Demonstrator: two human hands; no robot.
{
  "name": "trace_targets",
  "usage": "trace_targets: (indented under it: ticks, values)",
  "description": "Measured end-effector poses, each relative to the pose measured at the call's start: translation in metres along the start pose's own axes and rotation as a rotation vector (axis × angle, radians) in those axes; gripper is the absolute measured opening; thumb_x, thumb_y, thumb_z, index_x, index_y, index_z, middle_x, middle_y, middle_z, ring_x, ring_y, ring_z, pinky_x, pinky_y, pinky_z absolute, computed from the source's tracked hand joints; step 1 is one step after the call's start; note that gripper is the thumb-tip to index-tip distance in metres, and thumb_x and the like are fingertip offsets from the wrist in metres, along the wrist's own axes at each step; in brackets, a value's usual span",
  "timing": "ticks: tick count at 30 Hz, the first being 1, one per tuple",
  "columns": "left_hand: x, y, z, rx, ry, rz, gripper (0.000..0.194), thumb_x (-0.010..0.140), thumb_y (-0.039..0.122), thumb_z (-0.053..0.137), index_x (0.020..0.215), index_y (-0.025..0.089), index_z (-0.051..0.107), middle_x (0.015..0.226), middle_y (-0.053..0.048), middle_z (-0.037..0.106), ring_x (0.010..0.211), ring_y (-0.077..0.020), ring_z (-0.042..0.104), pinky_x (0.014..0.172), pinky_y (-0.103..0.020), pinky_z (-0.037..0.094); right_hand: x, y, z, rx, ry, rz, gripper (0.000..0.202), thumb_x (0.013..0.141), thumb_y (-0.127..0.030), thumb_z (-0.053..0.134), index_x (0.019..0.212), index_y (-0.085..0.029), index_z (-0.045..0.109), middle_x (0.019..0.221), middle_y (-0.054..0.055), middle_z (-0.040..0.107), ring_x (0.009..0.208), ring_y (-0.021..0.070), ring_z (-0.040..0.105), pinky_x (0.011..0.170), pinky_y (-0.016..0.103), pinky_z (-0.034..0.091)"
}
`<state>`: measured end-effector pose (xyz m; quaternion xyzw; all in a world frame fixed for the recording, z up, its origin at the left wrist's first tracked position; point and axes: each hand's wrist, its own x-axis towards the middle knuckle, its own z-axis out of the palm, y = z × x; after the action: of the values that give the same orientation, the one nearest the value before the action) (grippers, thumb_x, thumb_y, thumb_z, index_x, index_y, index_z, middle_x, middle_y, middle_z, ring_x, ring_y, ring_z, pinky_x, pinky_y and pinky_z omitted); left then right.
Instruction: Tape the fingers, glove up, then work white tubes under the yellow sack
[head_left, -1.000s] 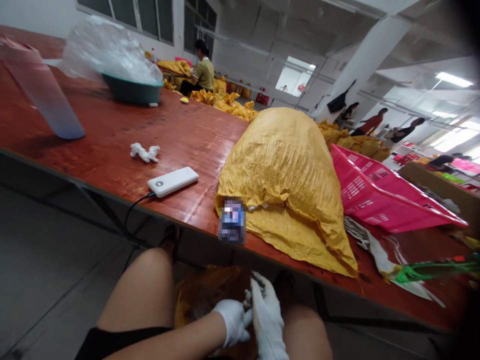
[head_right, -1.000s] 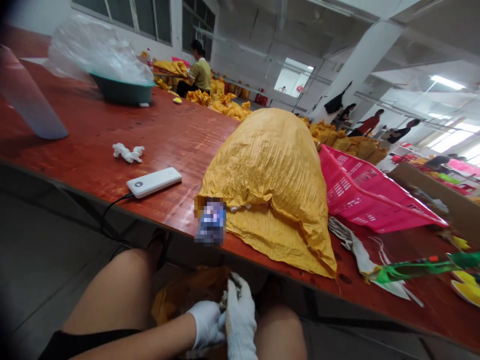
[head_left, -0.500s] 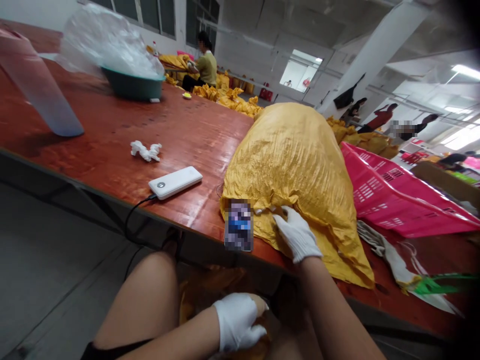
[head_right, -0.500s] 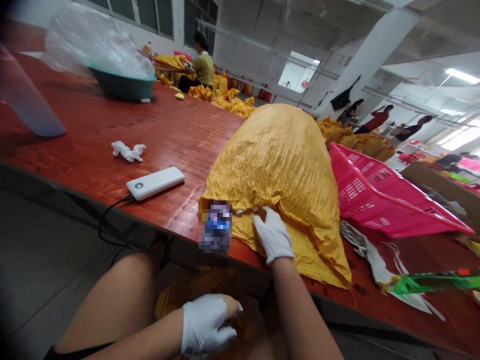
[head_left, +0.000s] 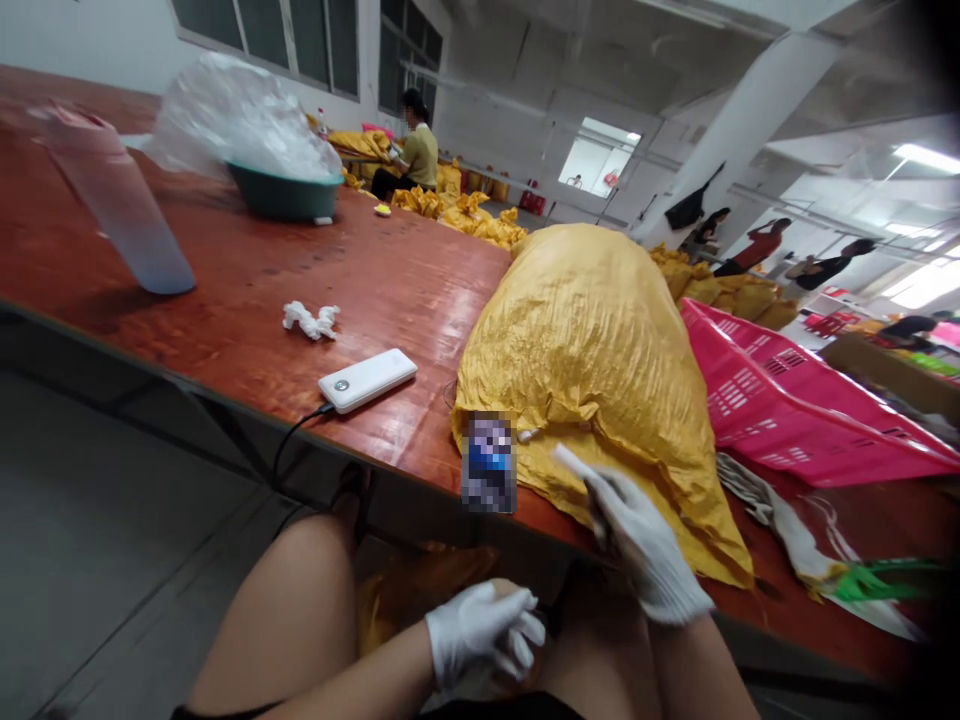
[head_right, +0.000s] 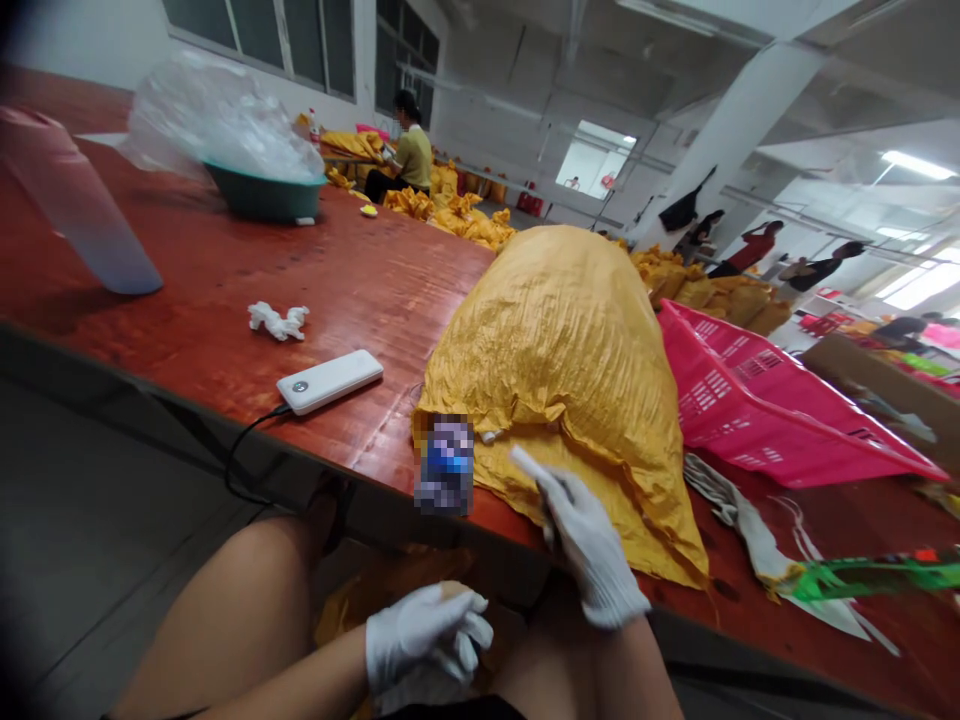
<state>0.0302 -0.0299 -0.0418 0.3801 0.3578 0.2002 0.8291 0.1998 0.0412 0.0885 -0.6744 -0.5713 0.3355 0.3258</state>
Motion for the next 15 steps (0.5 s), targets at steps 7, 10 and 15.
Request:
trace_targets:
  ticks: [7,10,15]
  values:
    - [-0.032,-0.011,-0.018,-0.217,-0.574,-0.098,0.046,0.066,0.042,0.066,0.103,0.015,0.064,0.090,-0.006,0.064,0.072,-0.0133,0.058,0.063,-0.024,0.043,-0.085,0.002,0.015,-0.219,-0.728,0.043,0.015,0.070,-0.025,0.063,0.081,-0.020,0.071,0.074,-0.001,0.069,0.068,0.0144,0.059,0.056,0.019,0.039]
    - [-0.021,-0.036,-0.026,-0.164,-0.616,-0.197,0.048,0.050,0.027,0.073,0.094,0.010,0.068,0.067,-0.003,0.062,0.055,-0.0107,0.053,0.051,-0.021,0.039,-0.087,-0.009,0.030,-0.246,-0.775,0.052,0.018,0.067,-0.024,0.063,0.083,-0.019,0.070,0.074,-0.002,0.069,0.067,0.0126,0.058,0.054,0.018,0.037]
    - [-0.005,-0.068,-0.034,-0.094,-0.581,-0.162,0.048,0.032,0.034,0.079,0.072,0.012,0.067,0.056,0.001,0.057,0.044,-0.0093,0.047,0.039,-0.020,0.034,-0.088,-0.014,0.043,-0.272,-0.824,-0.022,0.020,0.065,-0.026,0.066,0.084,-0.020,0.070,0.076,-0.003,0.070,0.068,0.0119,0.059,0.056,0.018,0.038]
